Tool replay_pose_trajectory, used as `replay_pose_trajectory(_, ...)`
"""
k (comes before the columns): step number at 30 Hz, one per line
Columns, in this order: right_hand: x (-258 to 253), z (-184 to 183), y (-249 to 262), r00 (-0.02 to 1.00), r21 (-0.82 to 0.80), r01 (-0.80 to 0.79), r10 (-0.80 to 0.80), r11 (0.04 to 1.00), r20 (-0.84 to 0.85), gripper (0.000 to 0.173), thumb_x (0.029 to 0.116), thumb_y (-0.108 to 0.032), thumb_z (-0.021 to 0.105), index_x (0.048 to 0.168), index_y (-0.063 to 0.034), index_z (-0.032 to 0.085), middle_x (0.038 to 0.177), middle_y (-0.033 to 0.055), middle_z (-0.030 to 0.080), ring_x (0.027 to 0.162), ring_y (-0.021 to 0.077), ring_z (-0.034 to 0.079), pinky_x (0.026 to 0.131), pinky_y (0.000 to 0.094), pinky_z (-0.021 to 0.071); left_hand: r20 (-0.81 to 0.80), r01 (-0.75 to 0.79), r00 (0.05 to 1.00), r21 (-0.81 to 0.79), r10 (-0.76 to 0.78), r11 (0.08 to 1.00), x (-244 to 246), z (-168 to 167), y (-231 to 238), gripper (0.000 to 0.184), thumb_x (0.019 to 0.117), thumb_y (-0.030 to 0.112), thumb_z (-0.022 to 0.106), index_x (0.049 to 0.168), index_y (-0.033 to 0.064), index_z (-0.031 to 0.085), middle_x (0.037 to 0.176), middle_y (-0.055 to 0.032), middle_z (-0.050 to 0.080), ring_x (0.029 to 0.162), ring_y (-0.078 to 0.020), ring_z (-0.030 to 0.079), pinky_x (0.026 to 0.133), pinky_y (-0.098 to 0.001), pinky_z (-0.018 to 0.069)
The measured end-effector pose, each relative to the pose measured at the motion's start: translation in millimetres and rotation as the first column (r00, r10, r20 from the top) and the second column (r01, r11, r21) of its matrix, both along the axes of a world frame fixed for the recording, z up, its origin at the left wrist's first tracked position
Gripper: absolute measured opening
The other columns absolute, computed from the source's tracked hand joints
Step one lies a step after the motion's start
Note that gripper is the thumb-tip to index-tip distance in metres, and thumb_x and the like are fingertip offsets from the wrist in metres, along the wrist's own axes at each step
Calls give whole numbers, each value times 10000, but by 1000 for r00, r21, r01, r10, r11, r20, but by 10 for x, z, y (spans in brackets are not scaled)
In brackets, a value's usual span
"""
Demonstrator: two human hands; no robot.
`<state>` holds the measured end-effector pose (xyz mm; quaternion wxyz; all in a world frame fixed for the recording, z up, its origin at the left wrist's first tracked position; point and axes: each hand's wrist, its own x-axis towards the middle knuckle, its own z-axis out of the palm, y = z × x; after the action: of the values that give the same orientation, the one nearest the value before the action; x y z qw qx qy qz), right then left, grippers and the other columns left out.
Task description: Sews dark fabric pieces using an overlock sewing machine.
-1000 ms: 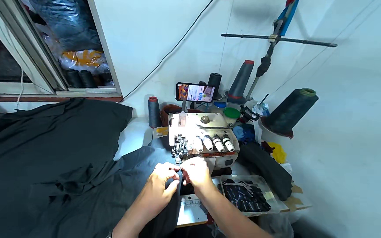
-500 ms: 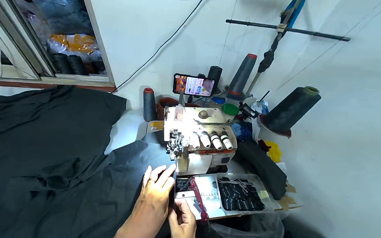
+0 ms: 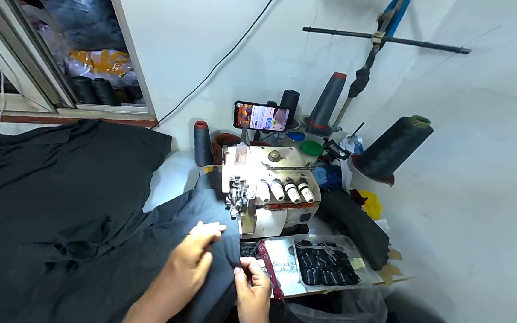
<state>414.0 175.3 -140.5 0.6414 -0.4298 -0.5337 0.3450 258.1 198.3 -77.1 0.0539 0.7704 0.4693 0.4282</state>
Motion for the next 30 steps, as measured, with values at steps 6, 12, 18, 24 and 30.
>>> replay_pose_trajectory(6, -32, -10, 71, 1000, 20, 15, -15, 1000, -1, 185, 865, 34, 560, 964, 59, 714, 858, 72, 714, 779, 13, 668, 738, 156, 553, -201, -630, 767, -417, 609, 655, -1321, 4, -708, 535, 974, 166, 636, 1403, -111, 477, 1388, -466, 425, 1177, -667, 505, 942, -769, 420)
replay_pose_trajectory(12, -79, 39, 229, 1000, 66, 8, -7, 998, -12, 197, 880, 40, 561, 987, 63, 724, 914, 98, 729, 850, 55, 691, 798, 189, 569, -393, -692, 717, -504, 576, 517, -1915, -420, -964, 367, 1025, 124, 546, 1249, -167, 569, 1254, -440, 543, 1183, -603, 543, 1001, -697, 419)
replay_pose_trajectory(18, 59, -227, -130, 919, 74, -394, 392, 916, 46, 229, 995, -107, 579, 891, 50, 709, 839, 73, 705, 823, 45, 670, 782, 225, 553, 89, -670, 661, -376, 745, 640, -1962, -133, -1056, 355, 1065, 109, 475, 1245, -196, 508, 1034, -303, 587, 727, -219, 580, 704, -392, 539)
replay_pose_trajectory(24, 294, -925, -716, 796, -149, -482, 503, 863, 336, 282, 998, -156, 619, 851, 48, 748, 849, 157, 736, 846, 174, 722, 809, 323, 583, 21, -653, 703, -377, 711, 657, -2008, -134, -981, 425, 1027, 85, 588, 1352, -149, 446, 1303, -406, 503, 1069, -482, 621, 924, -605, 511)
replay_pose_trajectory(30, 415, -1113, -904, 783, -381, -286, 444, 879, 436, 266, 976, -168, 635, 943, 76, 735, 995, 218, 711, 989, 322, 696, 922, 457, 555, -343, -507, 857, -426, 385, 749, -1446, -437, -1086, 262, 920, 83, 718, 1134, -55, 655, 1112, -271, 640, 928, -426, 669, 820, -608, 547)
